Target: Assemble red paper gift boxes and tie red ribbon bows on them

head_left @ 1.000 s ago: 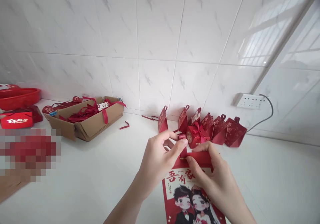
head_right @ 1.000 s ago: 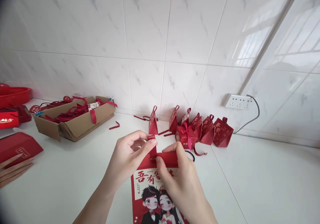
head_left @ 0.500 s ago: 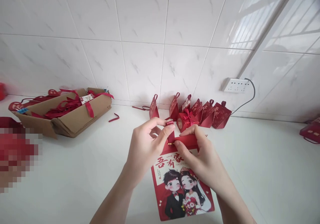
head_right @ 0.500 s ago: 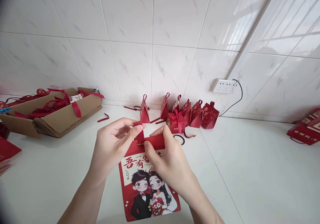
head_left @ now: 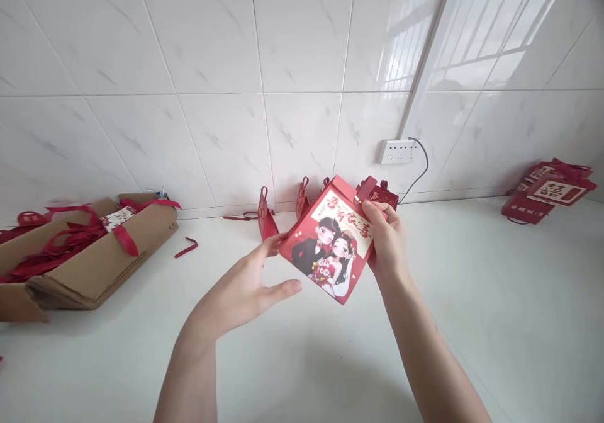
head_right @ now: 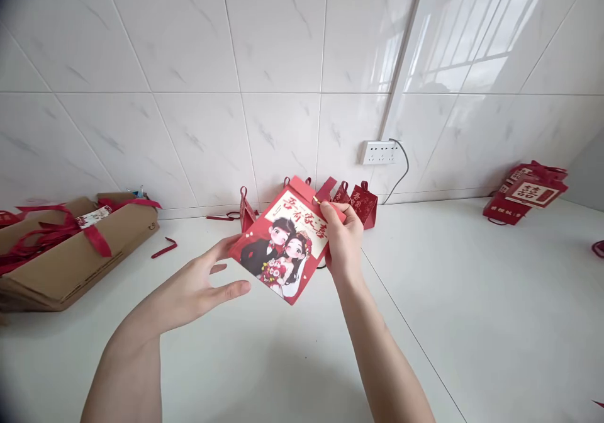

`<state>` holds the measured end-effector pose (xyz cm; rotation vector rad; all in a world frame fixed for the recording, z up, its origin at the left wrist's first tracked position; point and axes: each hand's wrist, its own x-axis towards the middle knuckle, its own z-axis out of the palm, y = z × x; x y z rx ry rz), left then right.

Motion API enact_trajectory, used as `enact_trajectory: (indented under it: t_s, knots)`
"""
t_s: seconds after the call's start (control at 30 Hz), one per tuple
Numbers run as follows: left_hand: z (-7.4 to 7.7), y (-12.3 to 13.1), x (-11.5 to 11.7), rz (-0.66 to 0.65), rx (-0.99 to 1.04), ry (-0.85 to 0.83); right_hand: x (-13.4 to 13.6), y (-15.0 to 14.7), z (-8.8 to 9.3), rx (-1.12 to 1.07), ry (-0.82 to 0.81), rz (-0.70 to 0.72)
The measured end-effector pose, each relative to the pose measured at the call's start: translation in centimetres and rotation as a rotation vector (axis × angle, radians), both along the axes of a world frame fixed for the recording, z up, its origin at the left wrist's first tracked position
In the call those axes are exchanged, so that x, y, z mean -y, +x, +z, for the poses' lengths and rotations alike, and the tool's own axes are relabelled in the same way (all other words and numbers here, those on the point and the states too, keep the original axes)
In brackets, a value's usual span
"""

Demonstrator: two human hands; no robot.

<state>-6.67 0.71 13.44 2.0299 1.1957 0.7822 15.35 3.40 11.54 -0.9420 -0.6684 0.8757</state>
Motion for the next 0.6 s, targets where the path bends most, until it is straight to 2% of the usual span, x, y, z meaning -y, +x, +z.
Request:
enact_trajectory:
  t_s: [0.07, 0.13, 0.3, 0.4, 0.5, 0.6]
  knots:
    - [0.0, 0.4, 0.2, 0.048, 0.058, 0.066, 0.0, 0.0, 0.0, -0.042, 0.020, 0.006]
    - [0.1, 0.9, 0.7, 0.080, 0.161, 0.137, 0.2, -0.5, 0.1, -0.067, 0.003, 0.093]
    - [0.4, 2.7, 2.3, 0.179, 0.453, 0.333, 1.2, -2.4, 0.1, -0.237, -0.202, 0.591]
    - [0.5, 3.4, 2.9, 0.314, 0.585, 0.362, 1.9, -3.2, 0.2, -0.300, -0.188, 0.796]
    - [0.8, 3.4, 3.2, 0.364, 0.714, 0.346, 2.3, -3.7, 0.3, -0.295, -0.164, 0.855]
    - [1.3, 3.0, 3.4, 0.314, 0.850, 0.238, 2.8, -3.9, -0.2, -0.271, -0.168, 0.833]
